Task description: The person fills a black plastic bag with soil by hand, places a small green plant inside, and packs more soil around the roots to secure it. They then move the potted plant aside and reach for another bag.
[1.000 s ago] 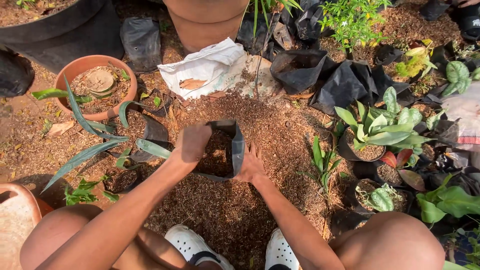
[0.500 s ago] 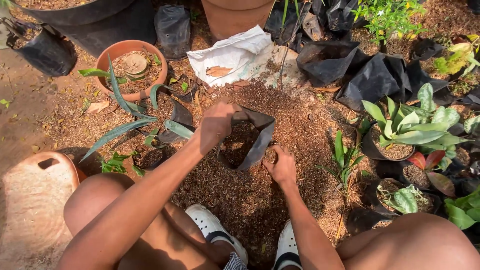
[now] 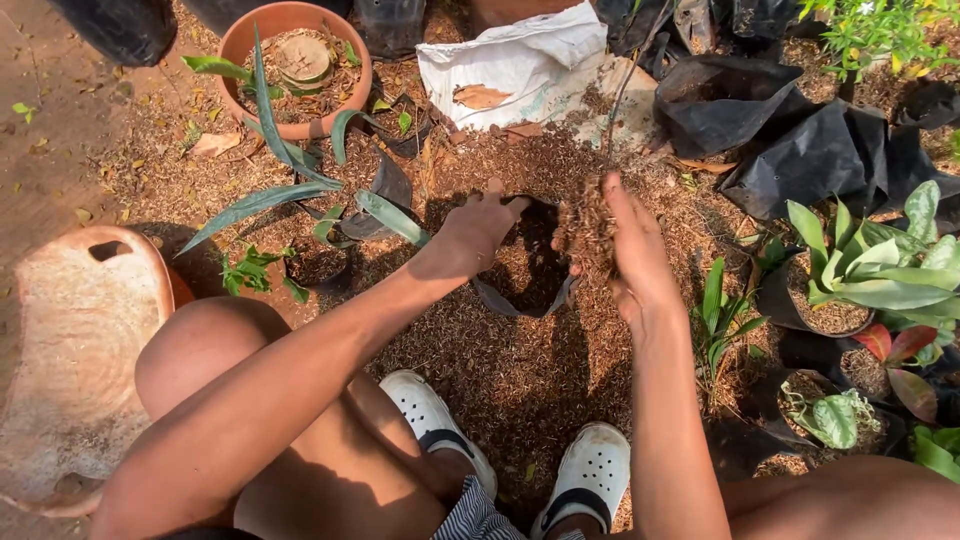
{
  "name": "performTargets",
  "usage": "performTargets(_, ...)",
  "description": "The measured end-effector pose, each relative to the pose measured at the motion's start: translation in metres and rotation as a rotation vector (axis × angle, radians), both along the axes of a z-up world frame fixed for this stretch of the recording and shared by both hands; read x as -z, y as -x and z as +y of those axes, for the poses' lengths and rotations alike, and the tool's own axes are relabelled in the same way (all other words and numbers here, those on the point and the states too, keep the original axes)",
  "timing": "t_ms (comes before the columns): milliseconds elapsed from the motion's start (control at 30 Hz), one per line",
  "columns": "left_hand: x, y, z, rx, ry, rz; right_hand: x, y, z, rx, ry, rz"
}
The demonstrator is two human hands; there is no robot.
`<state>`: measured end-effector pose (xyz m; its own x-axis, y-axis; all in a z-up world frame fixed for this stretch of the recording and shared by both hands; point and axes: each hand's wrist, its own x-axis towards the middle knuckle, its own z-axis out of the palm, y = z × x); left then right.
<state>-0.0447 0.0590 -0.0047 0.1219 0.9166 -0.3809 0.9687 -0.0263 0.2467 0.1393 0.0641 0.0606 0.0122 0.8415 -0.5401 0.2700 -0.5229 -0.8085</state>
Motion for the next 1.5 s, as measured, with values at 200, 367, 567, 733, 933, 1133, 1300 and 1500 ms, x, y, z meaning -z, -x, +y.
performTargets(200, -0.014, 0.011, -0.008, -0.098, 0.020, -0.138, 0.054, 0.015, 0.006, -0.370, -0.579, -0.358)
performTargets(367, -0.005, 0.013, -0.010, -0.031, -0.090, 0.009, 0.041, 0.019, -0.004, -0.336, -0.557, -0.326)
performTargets(567, -0.017, 0.002, -0.017, 0.087, -0.421, 0.054, 0.011, 0.025, -0.010, -0.297, -0.281, -0.205)
performTargets(733, -0.033, -0.016, -0.022, 0.043, -0.271, -0.090, 0.016, 0.000, -0.001, -0.387, -0.422, -0.073)
performTargets(933, 0.038, -0.017, -0.013, 0.077, 0.221, 0.019, 0.020, -0.076, 0.030, -0.160, -0.313, 0.107)
performTargets(1133, 0.103, -0.037, 0.008, 0.108, 0.453, 0.196, 0.178, -0.221, 0.057, 0.214, -0.416, -0.704)
performTargets(1300, 0.080, -0.072, 0.005, 0.181, 0.450, 0.000, 0.299, -0.273, 0.020, 0.220, -0.163, -0.949)
performTargets(1500, 0.078, -0.065, 0.004, 0.108, 0.457, 0.290, 0.280, -0.244, -0.006, 0.212, 0.274, -0.902)
